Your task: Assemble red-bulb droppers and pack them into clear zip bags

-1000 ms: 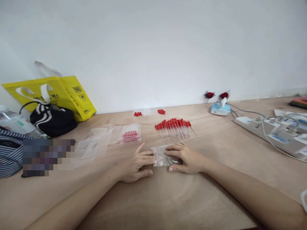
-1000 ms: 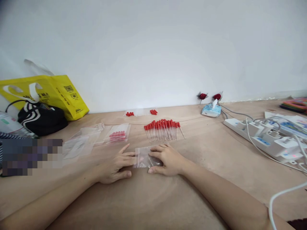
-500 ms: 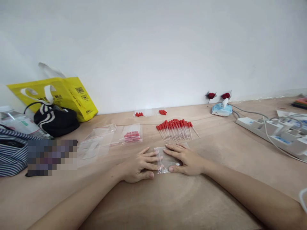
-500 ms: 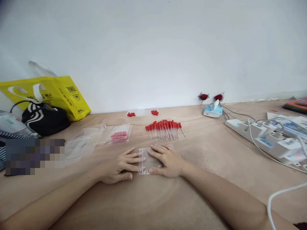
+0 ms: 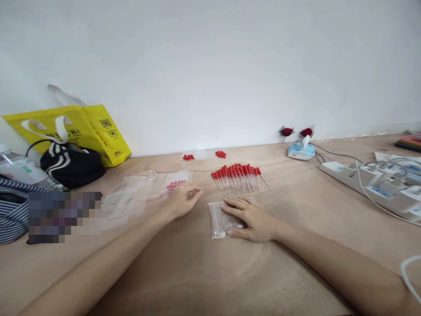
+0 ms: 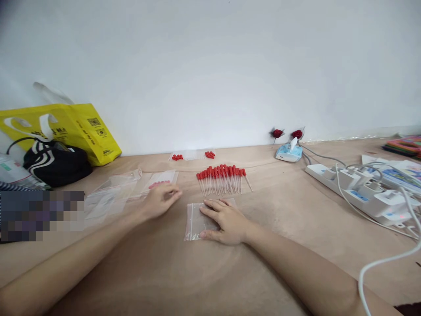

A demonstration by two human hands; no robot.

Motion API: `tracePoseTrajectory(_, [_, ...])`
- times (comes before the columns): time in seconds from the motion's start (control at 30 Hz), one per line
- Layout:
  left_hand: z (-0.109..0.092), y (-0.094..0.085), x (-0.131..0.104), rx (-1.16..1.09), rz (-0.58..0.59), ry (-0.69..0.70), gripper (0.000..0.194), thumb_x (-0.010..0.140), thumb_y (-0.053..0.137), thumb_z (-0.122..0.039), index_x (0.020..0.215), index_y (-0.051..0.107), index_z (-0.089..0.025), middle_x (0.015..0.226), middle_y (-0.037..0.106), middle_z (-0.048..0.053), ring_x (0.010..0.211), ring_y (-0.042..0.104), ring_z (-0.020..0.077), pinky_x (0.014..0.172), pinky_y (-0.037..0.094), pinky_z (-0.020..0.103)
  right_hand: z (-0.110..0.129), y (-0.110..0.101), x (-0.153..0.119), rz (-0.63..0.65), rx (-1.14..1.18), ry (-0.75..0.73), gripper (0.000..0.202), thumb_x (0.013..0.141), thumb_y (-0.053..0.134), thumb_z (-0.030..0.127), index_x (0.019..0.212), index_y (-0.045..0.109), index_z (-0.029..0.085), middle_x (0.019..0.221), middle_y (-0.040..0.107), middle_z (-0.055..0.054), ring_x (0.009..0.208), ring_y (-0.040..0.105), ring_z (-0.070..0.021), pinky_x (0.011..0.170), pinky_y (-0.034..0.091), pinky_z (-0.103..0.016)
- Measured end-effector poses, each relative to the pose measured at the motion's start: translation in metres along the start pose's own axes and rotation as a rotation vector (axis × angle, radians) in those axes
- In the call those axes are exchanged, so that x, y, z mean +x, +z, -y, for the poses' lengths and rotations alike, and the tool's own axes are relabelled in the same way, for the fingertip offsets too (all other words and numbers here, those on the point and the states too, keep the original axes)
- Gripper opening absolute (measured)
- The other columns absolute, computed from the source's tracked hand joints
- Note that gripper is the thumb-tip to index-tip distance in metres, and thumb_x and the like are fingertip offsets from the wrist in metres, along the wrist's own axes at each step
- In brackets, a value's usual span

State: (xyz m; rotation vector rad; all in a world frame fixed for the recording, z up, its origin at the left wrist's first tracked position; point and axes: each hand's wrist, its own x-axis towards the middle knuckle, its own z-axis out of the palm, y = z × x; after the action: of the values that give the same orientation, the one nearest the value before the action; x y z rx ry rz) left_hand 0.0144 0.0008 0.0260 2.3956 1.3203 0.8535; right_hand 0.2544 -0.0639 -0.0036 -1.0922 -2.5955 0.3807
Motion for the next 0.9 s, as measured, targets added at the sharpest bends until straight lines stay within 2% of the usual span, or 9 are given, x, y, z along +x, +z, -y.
tracePoseTrajectory(0.03, [0.001,0.003,0.015,-0.025,0.007,-0.157,0.011,0.071,0.058,-0.028,0.071,0.066,-0.019,0.079,0.066,0.003,0.076,0.058,0.0191,0.074,0.042,0.03,0.0,0.0,0.0,-0.005,0.001,-0.002,0.073,0.076,0.041,0.063,0.133,0.034,0.018,0.138,0.03,-0.015,0.126,0.029,-0.0259,0.102,0.02,-0.045])
tracePoseTrajectory(0.07, [0.002,0.007,0.03,-0.037,0.009,-0.221,0.011,0.069,0.06,-0.027,0.074,0.066,-0.019,0.079,0.066,0.003,0.074,0.058,0.0191,0.072,0.043,0.029,0.0,0.0,0.0,-0.009,0.001,-0.004,0.073,0.076,0.041,0.063,0.133,0.034,0.018,0.138,0.031,-0.015,0.125,0.029,-0.0262,0.101,0.021,-0.045])
tracePoseTrajectory(0.17, [0.009,0.024,0.072,-0.079,0.038,-0.348,0.015,0.065,0.064,-0.024,0.078,0.065,-0.016,0.068,0.064,0.002,0.068,0.058,0.0187,0.065,0.043,0.027,0.001,-0.001,0.0,-0.013,0.0,-0.008,0.072,0.076,0.041,0.062,0.132,0.034,0.017,0.137,0.031,-0.016,0.125,0.03,-0.0266,0.101,0.021,-0.045])
tracePoseTrajectory(0.27, [0.018,0.042,0.099,-0.135,0.107,-0.475,0.019,0.067,0.066,-0.029,0.075,0.064,-0.012,0.062,0.061,0.002,0.065,0.058,0.0194,0.06,0.044,0.028,0.002,-0.001,0.0,-0.015,-0.002,-0.006,0.072,0.076,0.042,0.062,0.132,0.035,0.018,0.137,0.032,-0.016,0.125,0.03,-0.0266,0.1,0.022,-0.045])
tracePoseTrajectory(0.47, [0.027,0.054,0.116,-0.321,0.22,-0.639,0.028,0.086,0.049,-0.029,0.108,0.051,-0.013,0.107,0.054,0.007,0.091,0.056,0.0193,0.076,0.048,0.038,0.003,-0.003,0.0,-0.003,-0.007,-0.006,0.073,0.076,0.041,0.062,0.132,0.034,0.017,0.137,0.031,-0.016,0.124,0.03,-0.0261,0.101,0.021,-0.044])
tracePoseTrajectory(0.6, [0.023,0.047,0.115,-0.497,0.182,-0.678,0.029,0.086,0.049,-0.028,0.111,0.05,-0.014,0.109,0.053,0.008,0.091,0.056,0.0191,0.076,0.048,0.039,0.003,-0.003,0.0,-0.01,-0.006,-0.007,0.072,0.076,0.042,0.062,0.132,0.035,0.017,0.137,0.032,-0.016,0.124,0.031,-0.0266,0.1,0.021,-0.045])
tracePoseTrajectory(0.7, [0.015,0.031,0.101,-0.611,0.048,-0.644,0.018,0.083,0.053,-0.022,0.098,0.054,-0.011,0.087,0.059,0.005,0.072,0.059,0.0125,0.066,0.05,0.029,0.003,-0.002,0.0,-0.012,-0.007,-0.009,0.071,0.076,0.043,0.061,0.132,0.035,0.017,0.136,0.033,-0.016,0.124,0.031,-0.0269,0.1,0.022,-0.045])
tracePoseTrajectory(0.8, [0.007,0.01,0.068,-0.705,-0.141,-0.54,0.01,0.078,0.059,-0.019,0.082,0.051,-0.014,0.062,0.052,-0.005,0.052,0.053,0.0043,0.058,0.047,0.018,0.003,-0.002,0.0,-0.008,-0.011,-0.009,0.072,0.077,0.043,0.061,0.132,0.035,0.016,0.136,0.033,-0.016,0.124,0.031,-0.0263,0.1,0.023,-0.044])
tracePoseTrajectory(0.9, [0.001,-0.004,0.022,-0.754,-0.269,-0.475,0.025,0.07,0.065,-0.03,0.082,0.048,-0.016,0.063,0.054,-0.006,0.051,0.054,0.0048,0.055,0.047,0.018,0.001,-0.001,0.0,-0.005,-0.014,-0.01,0.072,0.077,0.042,0.061,0.132,0.035,0.016,0.136,0.033,-0.017,0.124,0.031,-0.026,0.1,0.023,-0.043])
